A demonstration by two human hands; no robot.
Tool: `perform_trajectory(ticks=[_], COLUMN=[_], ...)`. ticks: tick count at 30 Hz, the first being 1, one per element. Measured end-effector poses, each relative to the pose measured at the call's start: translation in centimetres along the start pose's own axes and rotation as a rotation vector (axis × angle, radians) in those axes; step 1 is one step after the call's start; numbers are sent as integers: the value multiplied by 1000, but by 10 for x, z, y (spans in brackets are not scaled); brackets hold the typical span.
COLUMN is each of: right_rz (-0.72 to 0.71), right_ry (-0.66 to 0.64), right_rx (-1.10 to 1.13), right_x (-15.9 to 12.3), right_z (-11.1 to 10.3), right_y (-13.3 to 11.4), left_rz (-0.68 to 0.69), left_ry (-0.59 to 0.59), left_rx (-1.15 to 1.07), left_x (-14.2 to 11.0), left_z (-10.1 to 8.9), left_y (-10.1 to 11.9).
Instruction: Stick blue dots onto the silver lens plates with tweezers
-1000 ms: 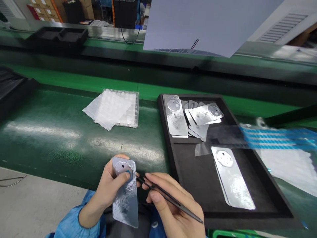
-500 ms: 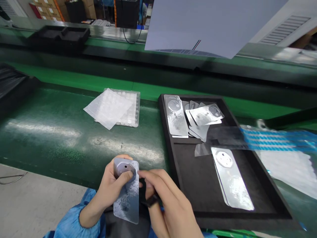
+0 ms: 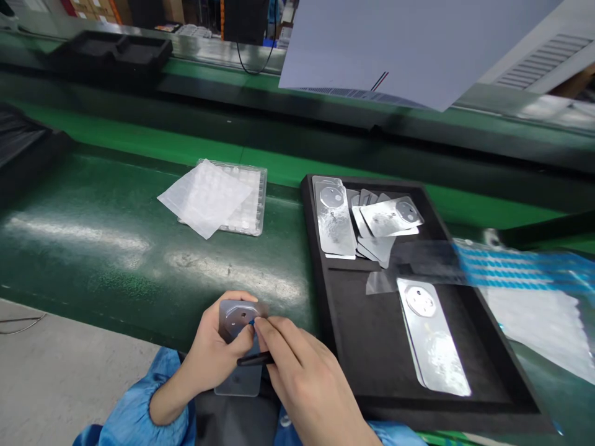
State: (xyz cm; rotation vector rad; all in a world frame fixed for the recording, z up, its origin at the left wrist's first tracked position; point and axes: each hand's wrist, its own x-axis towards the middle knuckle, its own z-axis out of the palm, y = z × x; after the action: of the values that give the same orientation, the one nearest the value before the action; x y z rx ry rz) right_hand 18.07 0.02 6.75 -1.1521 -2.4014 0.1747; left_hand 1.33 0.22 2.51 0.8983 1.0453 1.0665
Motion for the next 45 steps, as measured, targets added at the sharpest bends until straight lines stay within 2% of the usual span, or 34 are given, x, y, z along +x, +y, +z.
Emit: perform_trajectory(ticks=[10,18,45], right_rz=[11,71,91], right_ry=[-61,-50,-24], right_rx=[26,193,334], right_x=[4,11,-2], right_z=[-1,0,6], right_y=[1,4,4], left_rz=[16,66,1], left_ry=[-26,-94,-43], left_rx=[70,139,79], left_x=[-1,-3,-2], left_z=[1,-8,-7], left_y=[-3,-1,1])
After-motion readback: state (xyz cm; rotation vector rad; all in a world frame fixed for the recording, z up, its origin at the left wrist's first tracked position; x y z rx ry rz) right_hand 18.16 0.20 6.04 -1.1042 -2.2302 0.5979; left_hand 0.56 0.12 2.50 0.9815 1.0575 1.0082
